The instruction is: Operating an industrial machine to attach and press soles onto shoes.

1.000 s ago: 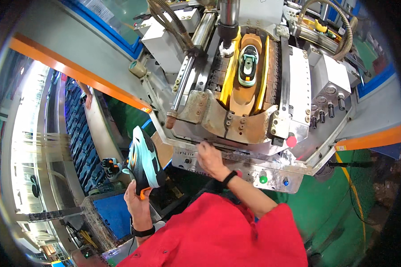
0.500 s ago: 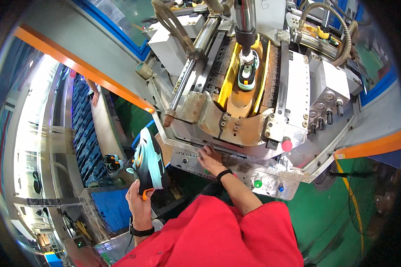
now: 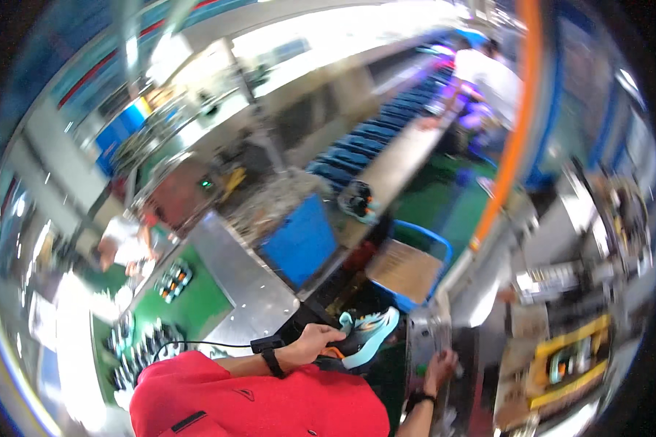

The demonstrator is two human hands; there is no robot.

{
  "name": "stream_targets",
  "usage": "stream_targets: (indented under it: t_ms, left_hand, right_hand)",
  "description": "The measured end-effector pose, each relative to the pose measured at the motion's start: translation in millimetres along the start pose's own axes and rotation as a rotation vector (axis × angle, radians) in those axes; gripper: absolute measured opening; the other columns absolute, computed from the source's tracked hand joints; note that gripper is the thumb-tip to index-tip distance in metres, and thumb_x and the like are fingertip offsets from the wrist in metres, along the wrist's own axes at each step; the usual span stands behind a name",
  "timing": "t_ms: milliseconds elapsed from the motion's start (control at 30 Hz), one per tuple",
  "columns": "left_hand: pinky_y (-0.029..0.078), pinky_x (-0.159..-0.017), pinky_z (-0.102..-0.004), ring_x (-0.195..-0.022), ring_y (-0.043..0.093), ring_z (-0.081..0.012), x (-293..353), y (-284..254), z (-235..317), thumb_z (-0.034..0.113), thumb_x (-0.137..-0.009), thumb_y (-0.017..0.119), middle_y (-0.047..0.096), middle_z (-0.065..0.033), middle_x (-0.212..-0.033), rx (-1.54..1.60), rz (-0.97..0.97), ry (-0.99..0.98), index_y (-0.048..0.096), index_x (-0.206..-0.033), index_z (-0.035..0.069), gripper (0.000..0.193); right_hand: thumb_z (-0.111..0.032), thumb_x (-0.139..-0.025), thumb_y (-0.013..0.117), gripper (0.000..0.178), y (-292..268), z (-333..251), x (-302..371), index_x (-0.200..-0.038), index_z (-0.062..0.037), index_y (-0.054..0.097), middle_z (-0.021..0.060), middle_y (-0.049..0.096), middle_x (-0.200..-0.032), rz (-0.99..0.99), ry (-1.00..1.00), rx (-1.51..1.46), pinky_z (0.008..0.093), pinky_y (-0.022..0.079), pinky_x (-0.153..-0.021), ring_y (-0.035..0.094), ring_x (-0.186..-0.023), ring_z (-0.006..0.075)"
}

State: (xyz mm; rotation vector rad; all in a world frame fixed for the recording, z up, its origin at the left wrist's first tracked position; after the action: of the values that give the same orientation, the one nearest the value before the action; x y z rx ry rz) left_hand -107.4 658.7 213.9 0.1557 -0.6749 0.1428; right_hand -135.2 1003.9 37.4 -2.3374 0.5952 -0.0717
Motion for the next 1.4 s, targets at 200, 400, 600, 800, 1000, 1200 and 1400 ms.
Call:
stream_targets:
  t_ms: [200,400,600,800,1000,1200,1400]
  left_hand:
    - [0.06,-0.061,-0.0345,-0.07,0.067,-0.0205,-2.8,-134.9,-41.8,0.018,-0.083,0.073,0.068,-0.0131,-0.084,0.238,0.395,0.046,0.068,-0.091,-0.008,0.028]
    - [0.06,-0.057,-0.045,-0.071,0.069,-0.0314,-23.9,-314.4,-97.6,0.008,-0.08,0.071,0.067,-0.0181,-0.085,0.594,0.875,0.156,0.064,-0.085,-0.01,0.019]
    - [0.051,-0.048,-0.0374,-0.052,0.062,-0.0229,-32.8,-490.8,-120.4,0.013,-0.068,0.072,0.065,-0.0135,-0.07,0.628,1.292,0.284,0.063,-0.071,-0.007,0.022]
    - [0.05,-0.061,-0.0445,-0.067,0.064,-0.0376,-23.6,-627.8,-170.0,0.022,-0.07,0.066,0.064,-0.0243,-0.071,0.058,1.637,0.019,0.061,-0.074,-0.004,0.026]
    - [0.049,-0.072,-0.0517,-0.082,0.062,-0.046,-25.8,-652.8,-179.5,0.022,-0.081,0.064,0.063,-0.0268,-0.086,-0.12,1.609,-0.196,0.05,-0.092,0.0,0.028]
    - [0.048,-0.072,-0.0489,-0.085,0.061,-0.0447,-35.7,-653.4,-170.2,0.022,-0.079,0.068,0.064,-0.0245,-0.089,-0.056,1.653,-0.21,0.054,-0.1,0.001,0.033]
    - [0.046,-0.069,-0.0492,-0.084,0.06,-0.0451,-39.3,-658.5,-163.1,0.02,-0.081,0.067,0.062,-0.0229,-0.089,-0.051,1.656,-0.147,0.053,-0.102,0.004,0.03]
  right_hand:
    - [-0.007,-0.081,0.06,0.019,0.9,13.9,-28.7,-0.098,0.0004,0.06,0.0112,0.057,-0.088,-0.037,-0.08,0.007,0.0372,0.046,-0.074,0.056,-0.08,0.0261]
    - [-0.009,-0.091,0.06,0.019,-1.1,-259.8,-111.6,-0.106,0.0037,0.06,0.0152,0.063,-0.099,-0.02,-0.604,-0.147,0.0356,0.05,-0.08,0.061,-0.088,0.0221]
    - [-0.011,-0.094,0.061,0.018,52.5,-612.8,-117.3,-0.106,0.0021,0.061,0.0082,0.063,-0.103,-0.308,-0.995,-0.431,0.0306,0.047,-0.089,0.059,-0.099,0.0164]
    - [-0.019,-0.092,0.064,0.038,204.0,-911.2,-95.7,-0.123,0.0029,0.058,0.012,0.066,-0.108,-0.54,-1.326,-0.163,0.0291,0.047,-0.088,0.061,-0.1,0.0175]
    - [-0.039,-0.088,0.065,0.068,406.6,-1105.6,-72.9,-0.136,0.0053,0.045,0.0126,0.068,-0.106,-0.568,-1.293,0.441,0.0238,0.046,-0.065,0.061,-0.083,0.013]
    - [-0.045,-0.085,0.066,0.075,561.1,-1211.7,-94.7,-0.136,0.006,0.045,0.0121,0.067,-0.107,-0.666,-1.381,0.274,0.0309,0.046,-0.087,0.061,-0.093,0.0222]
    - [-0.045,-0.084,0.066,0.075,598.3,-1231.8,-85.6,-0.135,0.0056,0.045,0.013,0.066,-0.109,-0.757,-1.45,0.314,0.0328,0.044,-0.093,0.06,-0.099,0.0253]
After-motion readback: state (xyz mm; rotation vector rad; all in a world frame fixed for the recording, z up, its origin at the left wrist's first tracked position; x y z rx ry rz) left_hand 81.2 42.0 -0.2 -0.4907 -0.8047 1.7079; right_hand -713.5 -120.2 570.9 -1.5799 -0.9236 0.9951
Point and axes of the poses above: each hand's wrist, its own x-axis away from the middle knuckle, its own y-axis out of the palm, z = x × y, the point moved 3 cm from there along -x, towards the middle knuckle
